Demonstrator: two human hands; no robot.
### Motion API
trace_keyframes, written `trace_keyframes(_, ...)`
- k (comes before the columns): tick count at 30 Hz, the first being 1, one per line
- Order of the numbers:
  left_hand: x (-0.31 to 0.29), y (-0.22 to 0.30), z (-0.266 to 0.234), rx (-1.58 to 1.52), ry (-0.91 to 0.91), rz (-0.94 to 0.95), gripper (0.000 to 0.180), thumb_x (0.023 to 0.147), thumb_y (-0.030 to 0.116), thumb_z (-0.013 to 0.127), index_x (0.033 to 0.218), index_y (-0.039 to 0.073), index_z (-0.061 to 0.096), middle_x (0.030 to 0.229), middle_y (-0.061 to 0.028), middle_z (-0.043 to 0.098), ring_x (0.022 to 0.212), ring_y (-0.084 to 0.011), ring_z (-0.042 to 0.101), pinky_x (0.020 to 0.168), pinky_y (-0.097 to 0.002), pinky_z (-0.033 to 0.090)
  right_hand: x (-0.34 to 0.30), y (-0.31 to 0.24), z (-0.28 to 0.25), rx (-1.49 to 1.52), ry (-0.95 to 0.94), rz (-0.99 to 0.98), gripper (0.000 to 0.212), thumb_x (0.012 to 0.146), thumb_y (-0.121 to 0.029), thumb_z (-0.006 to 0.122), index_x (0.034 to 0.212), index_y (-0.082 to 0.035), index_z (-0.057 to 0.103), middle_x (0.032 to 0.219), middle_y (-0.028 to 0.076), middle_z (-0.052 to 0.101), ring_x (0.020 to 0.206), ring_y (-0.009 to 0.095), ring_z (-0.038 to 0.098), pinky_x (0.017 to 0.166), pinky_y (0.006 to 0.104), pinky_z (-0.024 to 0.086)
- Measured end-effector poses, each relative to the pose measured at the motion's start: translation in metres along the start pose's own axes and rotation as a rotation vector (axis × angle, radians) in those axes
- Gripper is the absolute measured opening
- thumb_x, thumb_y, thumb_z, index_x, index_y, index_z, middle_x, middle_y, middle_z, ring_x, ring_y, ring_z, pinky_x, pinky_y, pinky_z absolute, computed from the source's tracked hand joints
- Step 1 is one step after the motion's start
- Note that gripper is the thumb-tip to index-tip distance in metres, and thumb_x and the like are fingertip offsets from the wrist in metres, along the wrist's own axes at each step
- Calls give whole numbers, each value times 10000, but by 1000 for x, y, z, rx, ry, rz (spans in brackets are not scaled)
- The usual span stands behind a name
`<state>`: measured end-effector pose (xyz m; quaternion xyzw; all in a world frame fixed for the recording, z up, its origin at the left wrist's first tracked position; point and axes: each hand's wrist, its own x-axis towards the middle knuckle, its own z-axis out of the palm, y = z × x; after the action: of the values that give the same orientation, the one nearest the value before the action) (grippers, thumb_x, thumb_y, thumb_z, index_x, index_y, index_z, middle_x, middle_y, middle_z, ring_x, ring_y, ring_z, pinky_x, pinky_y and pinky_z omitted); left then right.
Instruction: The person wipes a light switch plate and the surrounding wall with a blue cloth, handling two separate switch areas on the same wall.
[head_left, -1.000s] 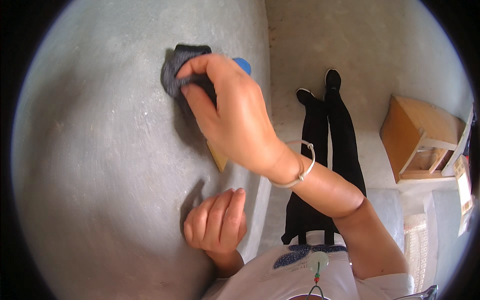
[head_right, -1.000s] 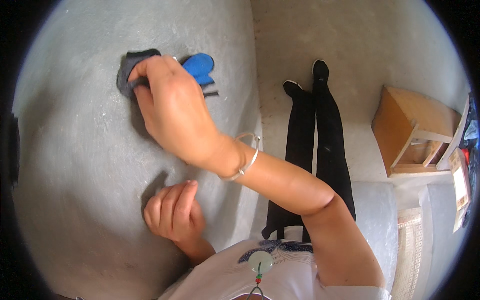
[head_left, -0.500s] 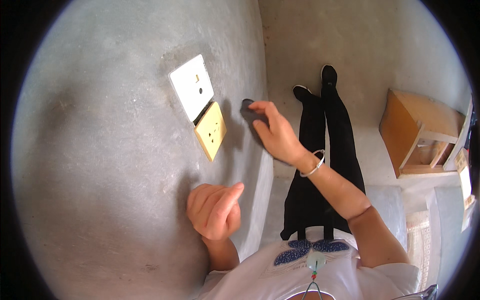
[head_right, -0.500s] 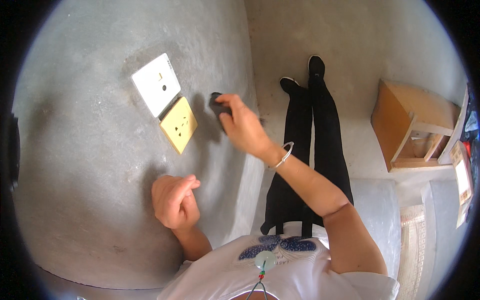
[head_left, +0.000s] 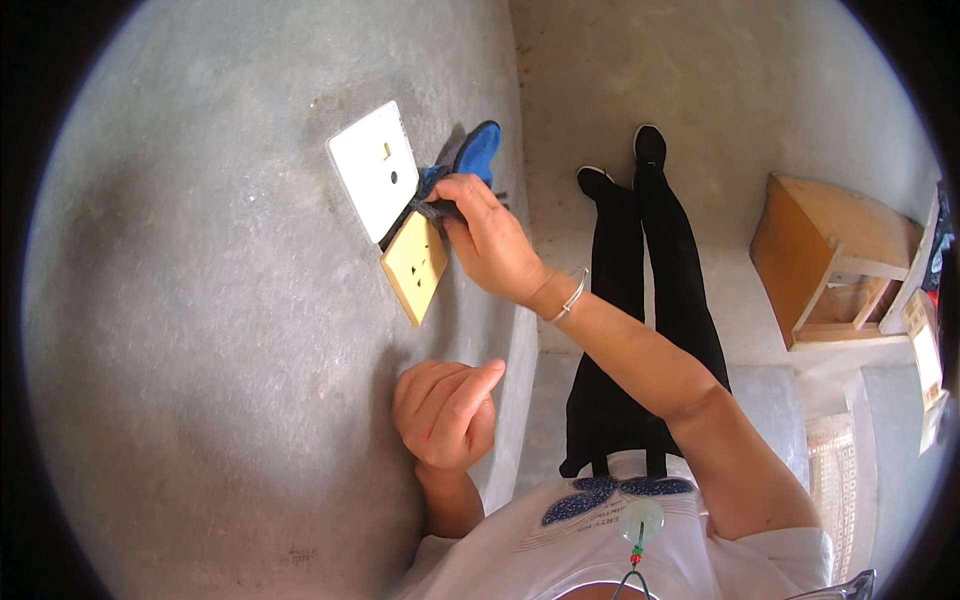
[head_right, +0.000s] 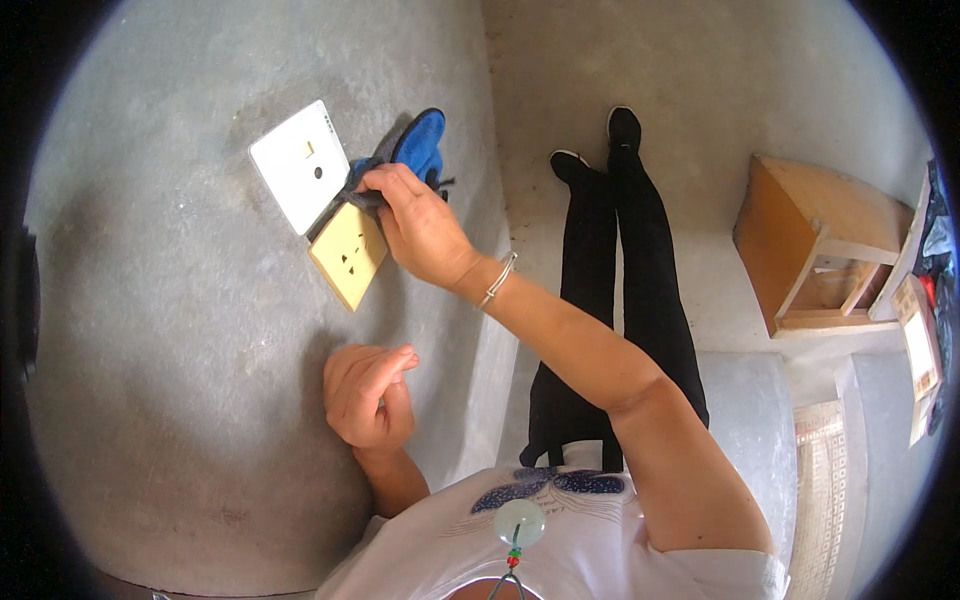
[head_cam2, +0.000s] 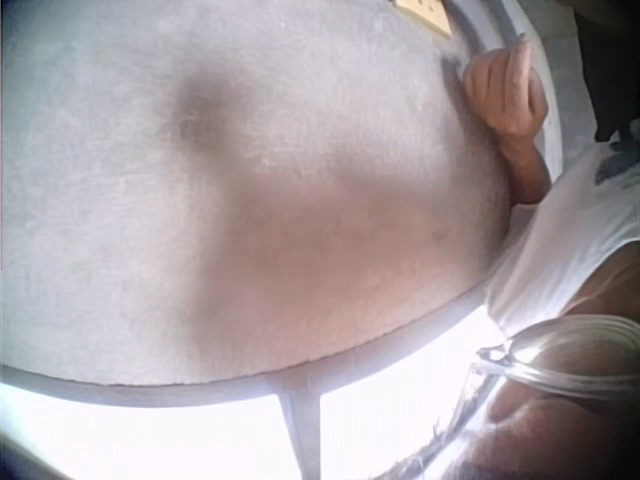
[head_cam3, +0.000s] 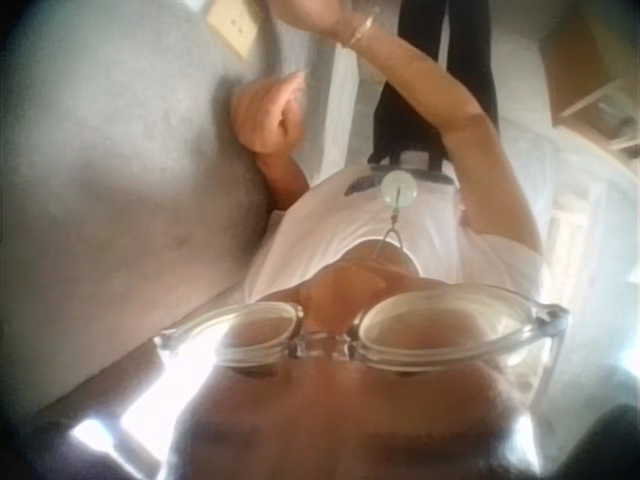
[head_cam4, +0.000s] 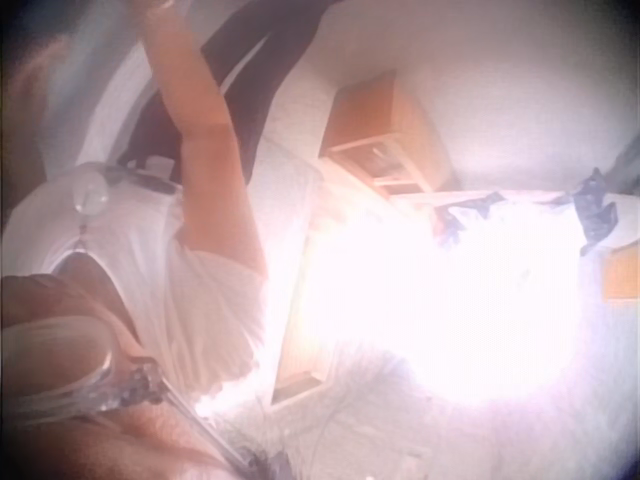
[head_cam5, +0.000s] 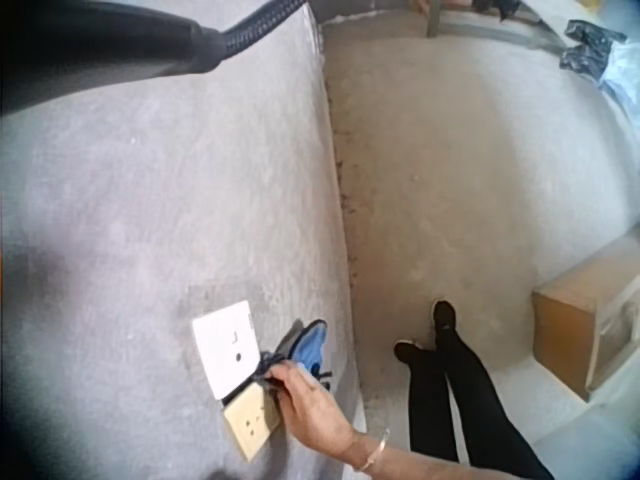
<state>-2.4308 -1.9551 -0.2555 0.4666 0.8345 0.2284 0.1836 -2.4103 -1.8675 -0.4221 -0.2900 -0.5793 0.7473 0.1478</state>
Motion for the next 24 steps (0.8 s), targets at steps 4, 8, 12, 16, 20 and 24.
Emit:
trace_keyframes(4,-2,2,0,-43,-12,-5,219,789,-16,596,963,49,711,733,-35,634,640,-202,604,610,-338,459,-31,-8,19,41,81,208,316,855,42,530,1161,-30,502,1160,212,558,1040,405,561,895,414,467)
trace_keyframes(8,1,5,0,-35,6,22,231,786,-24,599,977,49,707,732,-41,635,641,-206,607,608,-340,459,-54,-2,28,29,33,465,328,873,-24,557,1190,14,483,1169,225,558,1089,376,549,933,392,443)
trace_keyframes(12,11,11,-14,-42,18,23,238,796,-42,591,990,47,696,735,-46,648,633,-217,600,613,-348,450,-50,-17,32,-33,35,534,368,843,-46,600,1183,36,487,1152,250,558,1087,380,549,938,394,443)
trace_keyframes(16,-7,59,-60,19,65,33,250,806,-78,574,989,54,682,757,-39,674,662,-221,607,655,-351,432,-42,-61,40,-186,-67,380,321,821,-33,558,1131,29,503,1122,269,561,1062,406,550,912,429,454)
trace_keyframes(20,-22,93,-75,36,137,30,256,791,-71,580,975,73,687,739,-14,681,662,-205,609,655,-346,431,-35,-116,-5,47,-305,364,327,855,-55,557,1178,-4,540,1121,173,591,1021,273,580,875,369,474)
trace_keyframes(24,-49,117,-89,77,242,38,304,747,-66,594,986,93,694,733,5,680,659,-194,611,635,-335,435,-58,-153,-55,167,-302,313,365,879,-71,576,1237,-11,540,1161,118,594,1055,195,561,909,324,456)
